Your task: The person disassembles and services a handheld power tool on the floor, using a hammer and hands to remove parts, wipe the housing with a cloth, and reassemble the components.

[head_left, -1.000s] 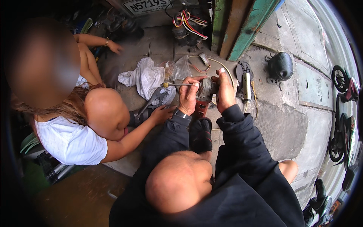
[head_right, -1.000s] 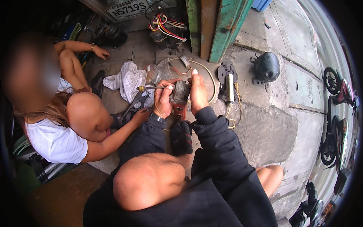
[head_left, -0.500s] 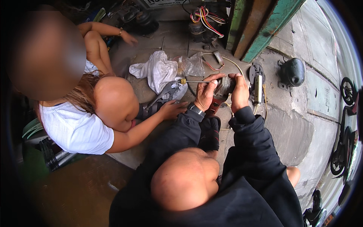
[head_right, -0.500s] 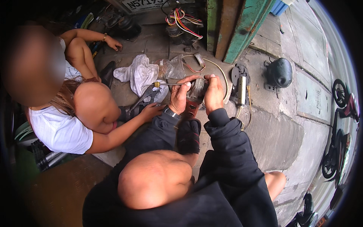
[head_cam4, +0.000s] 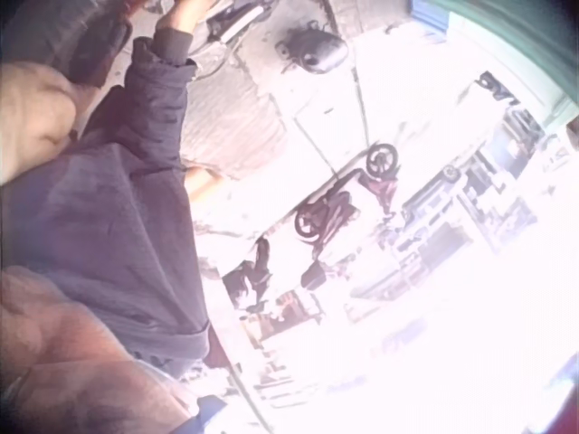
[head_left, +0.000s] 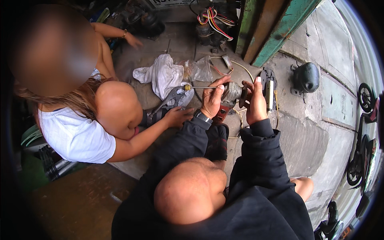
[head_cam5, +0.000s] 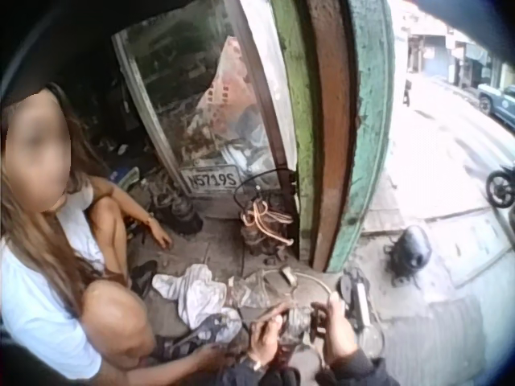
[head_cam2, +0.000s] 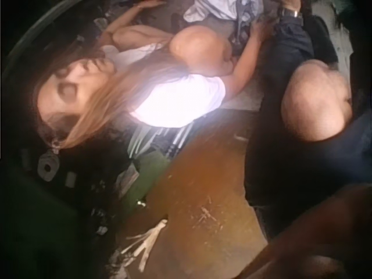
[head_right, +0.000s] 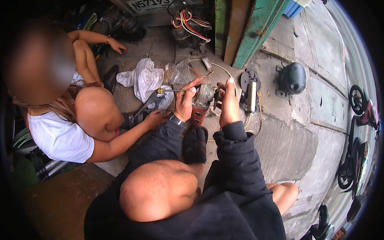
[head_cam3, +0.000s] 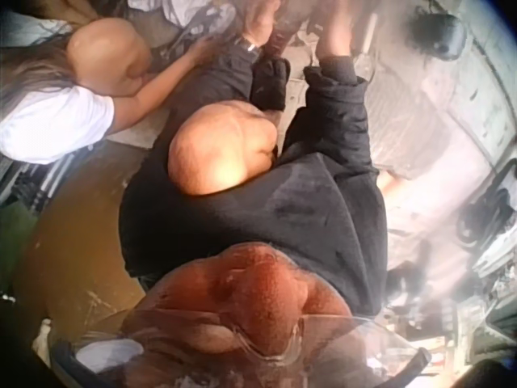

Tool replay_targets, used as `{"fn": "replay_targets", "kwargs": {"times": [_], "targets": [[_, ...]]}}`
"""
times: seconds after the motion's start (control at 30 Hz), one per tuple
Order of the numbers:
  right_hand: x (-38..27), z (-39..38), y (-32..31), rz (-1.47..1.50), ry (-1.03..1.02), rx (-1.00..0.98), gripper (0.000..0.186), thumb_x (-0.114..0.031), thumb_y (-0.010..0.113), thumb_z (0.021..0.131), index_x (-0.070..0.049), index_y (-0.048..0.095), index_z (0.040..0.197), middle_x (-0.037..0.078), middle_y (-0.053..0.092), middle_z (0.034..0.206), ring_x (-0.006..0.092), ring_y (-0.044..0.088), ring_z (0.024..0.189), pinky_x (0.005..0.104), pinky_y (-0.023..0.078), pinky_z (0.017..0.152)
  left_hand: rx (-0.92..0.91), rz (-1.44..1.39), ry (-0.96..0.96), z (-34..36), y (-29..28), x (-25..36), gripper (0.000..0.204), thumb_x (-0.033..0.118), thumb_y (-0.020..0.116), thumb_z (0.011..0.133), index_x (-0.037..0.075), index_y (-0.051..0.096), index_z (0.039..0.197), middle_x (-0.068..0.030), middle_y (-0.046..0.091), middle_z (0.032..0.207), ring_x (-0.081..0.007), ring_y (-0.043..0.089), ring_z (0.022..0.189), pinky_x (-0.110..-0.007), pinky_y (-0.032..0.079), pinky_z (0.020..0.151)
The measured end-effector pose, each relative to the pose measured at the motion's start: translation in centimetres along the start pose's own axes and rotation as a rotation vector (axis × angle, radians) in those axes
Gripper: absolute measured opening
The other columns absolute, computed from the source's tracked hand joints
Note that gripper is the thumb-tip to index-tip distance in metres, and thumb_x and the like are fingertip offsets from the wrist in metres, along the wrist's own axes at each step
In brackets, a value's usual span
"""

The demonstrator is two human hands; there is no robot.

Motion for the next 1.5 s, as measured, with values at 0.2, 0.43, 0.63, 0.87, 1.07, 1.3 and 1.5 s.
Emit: {"fn": "replay_targets", "kwargs": {"times": [0.2, 0.43, 0.63, 0.87, 1.07, 1.3, 1.5], "targets": [[0.9, 0.9, 0.9, -0.286, -0.575, 0.126, 0.047, -0.034, 0.031, 0.107, 0.002, 0.059, 0.098, 0.012, 0.061, 0.090, 0.0242, 0.054, 0.085, 0.0365, 0.043, 0.085, -0.030, 0.055, -0.090, -0.1, 0.4, -0.1, 0.038, 0.021, 0.045, 0.100, -0.003, 0.068, 0.119, -0.0078, 0.069, 0.108, -0.0119, 0.059, 0.093, -0.027, 0.045, 0.085], [0.2, -0.1, 1.9, -0.365, -0.848, 0.090, 0.040, -0.025, 0.030, 0.106, 0.002, 0.057, 0.096, 0.015, 0.058, 0.092, 0.0284, 0.054, 0.086, 0.0361, 0.043, 0.084, -0.010, 0.071, -0.047, 0.4, 0.1, 0.2, 0.040, 0.023, 0.044, 0.099, -0.003, 0.069, 0.115, -0.0050, 0.069, 0.105, -0.0086, 0.054, 0.083, -0.025, 0.044, 0.077], [0.1, 0.0, 1.7, -0.326, -0.805, 0.053, 0.039, -0.025, 0.030, 0.105, 0.002, 0.058, 0.100, 0.015, 0.060, 0.096, 0.0264, 0.056, 0.090, 0.0349, 0.043, 0.086, -0.037, 0.119, -0.063, 0.4, 0.0, -0.4, 0.041, 0.023, 0.043, 0.099, -0.004, 0.068, 0.117, -0.0083, 0.070, 0.107, -0.0122, 0.059, 0.091, -0.028, 0.046, 0.084], [0.4, 0.3, 1.8, -0.328, -0.756, 0.007, 0.042, -0.029, 0.029, 0.108, 0.002, 0.058, 0.104, 0.014, 0.060, 0.100, 0.0246, 0.056, 0.096, 0.0342, 0.042, 0.090, 0.018, 0.099, 0.023, 0.3, 0.3, -0.7, 0.041, 0.022, 0.042, 0.101, -0.003, 0.064, 0.123, -0.0148, 0.070, 0.114, -0.0223, 0.064, 0.107, -0.033, 0.047, 0.096], [0.6, 1.0, 1.0, -0.348, -0.715, -0.069, 0.047, -0.036, 0.032, 0.109, 0.002, 0.058, 0.117, 0.013, 0.060, 0.109, 0.0244, 0.056, 0.101, 0.0354, 0.042, 0.095, 0.084, 0.205, 0.071, 0.2, 0.3, -0.8, 0.038, 0.020, 0.043, 0.101, -0.003, 0.065, 0.121, -0.0170, 0.070, 0.116, -0.0260, 0.066, 0.108, -0.035, 0.048, 0.095], [-7.5, -6.0, 5.7, -0.970, -1.181, 0.117, 0.037, -0.016, 0.060, 0.090, -0.007, 0.062, 0.126, 0.015, 0.056, 0.109, 0.0313, 0.053, 0.105, 0.0422, 0.041, 0.093, 0.092, 0.137, -0.017, 0.6, -1.1, -1.3, 0.040, 0.021, 0.039, 0.102, -0.004, 0.064, 0.122, -0.0166, 0.070, 0.116, -0.0245, 0.066, 0.107, -0.033, 0.049, 0.092], [-9.6, -3.4, 10.4, -1.046, -0.798, -0.715, 0.033, -0.007, 0.060, 0.090, -0.007, 0.065, 0.122, 0.018, 0.066, 0.105, 0.0356, 0.065, 0.098, 0.0400, 0.051, 0.086, 0.042, 0.246, -0.125, 0.9, -0.9, -1.2, 0.041, 0.021, 0.038, 0.103, -0.004, 0.064, 0.122, -0.0125, 0.073, 0.105, -0.0192, 0.068, 0.094, -0.032, 0.052, 0.082]]}}
Point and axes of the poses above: each hand's wrist, its own z-axis towards the middle knuckle, its own y-axis out of the palm, x = y × z, the point moved 5 cm from there along z, towards the middle knuckle
